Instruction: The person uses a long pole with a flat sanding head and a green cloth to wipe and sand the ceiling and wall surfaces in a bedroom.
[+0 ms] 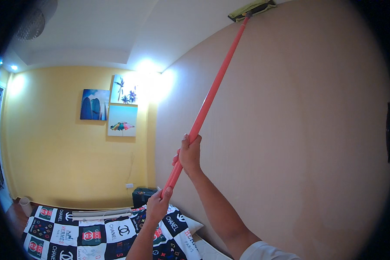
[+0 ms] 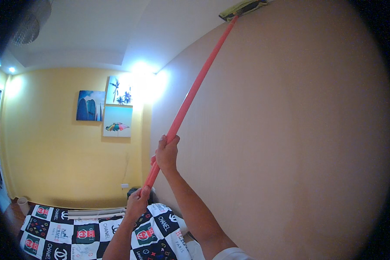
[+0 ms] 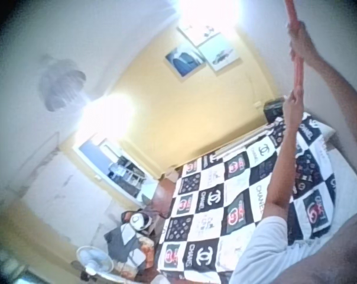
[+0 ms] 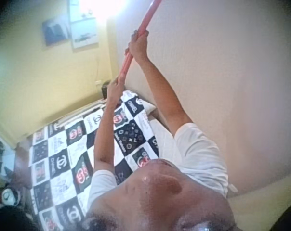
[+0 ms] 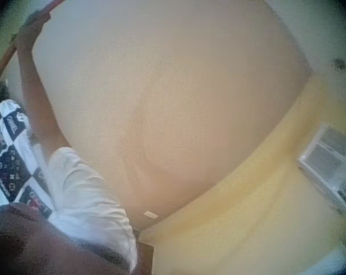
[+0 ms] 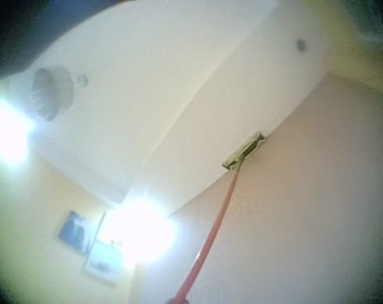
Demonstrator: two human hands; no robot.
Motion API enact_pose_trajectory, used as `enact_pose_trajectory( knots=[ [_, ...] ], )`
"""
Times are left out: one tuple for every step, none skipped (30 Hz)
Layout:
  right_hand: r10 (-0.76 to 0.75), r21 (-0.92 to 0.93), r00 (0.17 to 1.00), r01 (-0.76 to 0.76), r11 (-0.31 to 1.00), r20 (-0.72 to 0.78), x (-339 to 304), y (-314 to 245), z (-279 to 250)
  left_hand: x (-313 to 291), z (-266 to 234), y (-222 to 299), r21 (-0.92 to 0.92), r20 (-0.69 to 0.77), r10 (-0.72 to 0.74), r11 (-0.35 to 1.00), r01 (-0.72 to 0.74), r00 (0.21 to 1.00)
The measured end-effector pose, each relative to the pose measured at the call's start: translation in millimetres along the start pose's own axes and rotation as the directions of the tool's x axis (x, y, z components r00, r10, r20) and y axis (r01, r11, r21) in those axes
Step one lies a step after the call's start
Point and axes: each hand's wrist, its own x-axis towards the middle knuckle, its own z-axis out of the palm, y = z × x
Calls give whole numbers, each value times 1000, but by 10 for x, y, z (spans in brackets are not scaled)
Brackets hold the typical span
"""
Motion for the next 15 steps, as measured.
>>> enact_pose_trajectory(
  knots=[
    [11,10,1000,-11,1000,4,17,14,-6,-9,4,26,18,-10,11,1000,-11,1000],
    [-5,7,1000,5,1000,2,24,20,-16,-19,11,52,36,-20,22,999,-21,1000],
    [-21,3,1000,21,1000,-1,25,23,-29,-35,26,77,35,-27,41,999,-40,999],
    [-38,1,999,38,999,0,19,14,-24,-62,27,100,32,-38,59,998,-57,998],
    [-4,-12,1000,3,1000,-2,9,8,-44,-84,42,116,30,-49,77,997,-75,996],
    [31,-24,1000,-31,999,-5,-3,3,-89,-110,86,106,12,-39,51,999,-51,998],
    [62,-34,998,-62,997,-2,-17,-10,-106,-144,132,81,-6,-36,28,1000,-28,999],
    [67,-41,998,-67,997,13,-6,5,-111,-160,166,81,-24,-32,4,1000,-5,999],
    [73,-47,997,-71,996,29,32,50,-110,-160,186,108,-28,-45,-5,1000,4,999],
    [76,-57,996,-74,996,35,70,98,-138,-156,238,135,-32,-49,-10,999,9,999],
    [83,-56,996,-81,995,37,99,137,-147,-155,273,162,-36,-53,-16,999,14,998],
    [91,-55,995,-89,995,39,125,169,-147,-161,275,212,61,-123,68,996,-61,990],
    [103,-52,994,-101,994,44,128,163,-131,-140,270,179,79,-125,54,996,-44,991],
    [100,-35,994,-98,995,50,123,152,-111,-101,263,107,96,-128,39,995,-27,991],
    [97,-18,994,-96,995,57,109,131,-88,-83,252,75,114,-131,25,993,-10,991]
  ],
)
